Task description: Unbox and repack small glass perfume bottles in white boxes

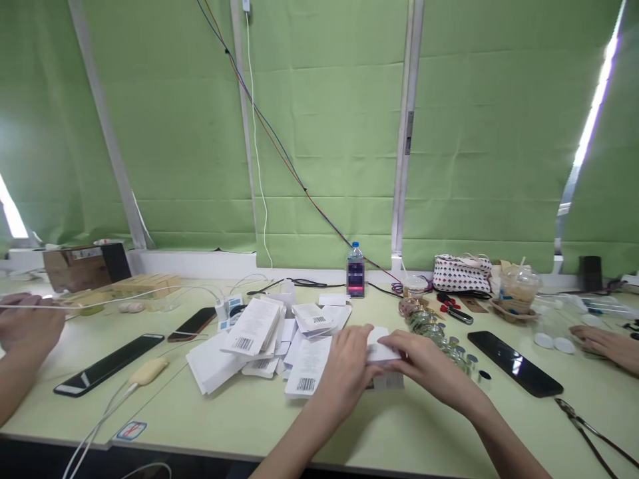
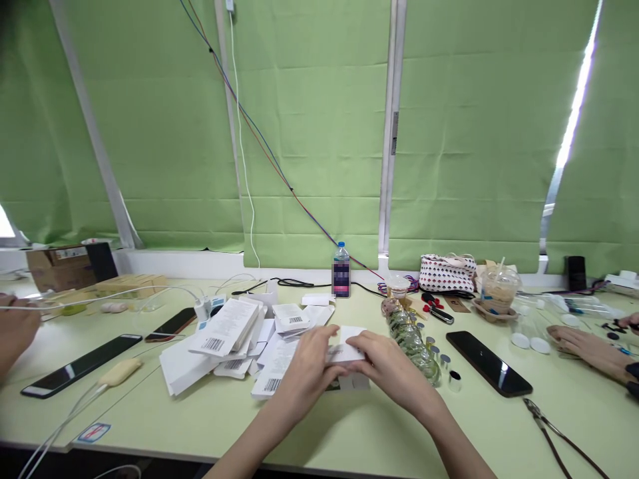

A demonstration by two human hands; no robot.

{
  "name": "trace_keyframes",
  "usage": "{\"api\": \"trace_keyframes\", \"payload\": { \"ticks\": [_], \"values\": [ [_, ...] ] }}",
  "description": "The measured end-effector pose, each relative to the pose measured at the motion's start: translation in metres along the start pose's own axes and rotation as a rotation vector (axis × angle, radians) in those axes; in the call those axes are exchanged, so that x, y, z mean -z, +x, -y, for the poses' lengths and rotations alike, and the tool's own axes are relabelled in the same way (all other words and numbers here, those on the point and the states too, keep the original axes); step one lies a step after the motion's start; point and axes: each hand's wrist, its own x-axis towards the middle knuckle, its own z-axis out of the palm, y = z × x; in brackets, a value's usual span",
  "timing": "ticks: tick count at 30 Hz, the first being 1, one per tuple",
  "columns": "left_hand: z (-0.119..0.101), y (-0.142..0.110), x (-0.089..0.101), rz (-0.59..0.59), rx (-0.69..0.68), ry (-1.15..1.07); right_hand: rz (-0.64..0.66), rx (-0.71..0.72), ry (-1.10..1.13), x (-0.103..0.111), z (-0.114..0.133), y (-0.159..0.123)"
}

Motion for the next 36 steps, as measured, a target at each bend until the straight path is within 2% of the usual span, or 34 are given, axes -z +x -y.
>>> {"api": "trace_keyframes", "payload": {
  "ticks": [2,4,6,7,9,11,13,19,23,30,36],
  "values": [
    [0.003,0.001,0.005,-0.227,-0.053,0.043,-0.079,-0.068,0.071,0.003,-0.011,0.002],
    [0.006,0.002,0.013,-0.413,-0.046,0.024,-0.166,-0.135,0.284,0.005,-0.023,0.005],
    [0.009,0.003,0.018,-0.461,0.032,-0.078,-0.228,-0.157,0.566,0.005,-0.032,0.009],
    [0.010,0.004,0.020,-0.423,0.088,-0.163,-0.248,-0.161,0.691,0.003,-0.034,0.011],
    [0.013,0.007,0.018,-0.265,0.204,-0.394,-0.253,-0.186,0.857,-0.002,-0.034,0.014],
    [0.016,0.009,0.013,-0.091,0.285,-0.642,-0.201,-0.222,0.936,-0.010,-0.031,0.016],
    [0.017,0.011,0.008,0.001,0.327,-0.828,-0.137,-0.227,0.967,-0.016,-0.027,0.017],
    [0.020,0.010,0.005,0.085,0.483,-1.087,-0.011,-0.218,0.824,-0.018,-0.025,0.015],
    [0.026,0.010,0.004,0.106,0.516,-1.227,0.011,-0.228,0.745,-0.015,-0.028,0.015],
    [0.029,0.009,0.000,0.094,0.437,-1.175,0.028,-0.160,0.739,-0.017,-0.035,0.016],
    [0.026,0.009,-0.007,0.129,0.468,-1.169,0.073,-0.113,0.633,-0.005,-0.040,0.013]
  ]
}}
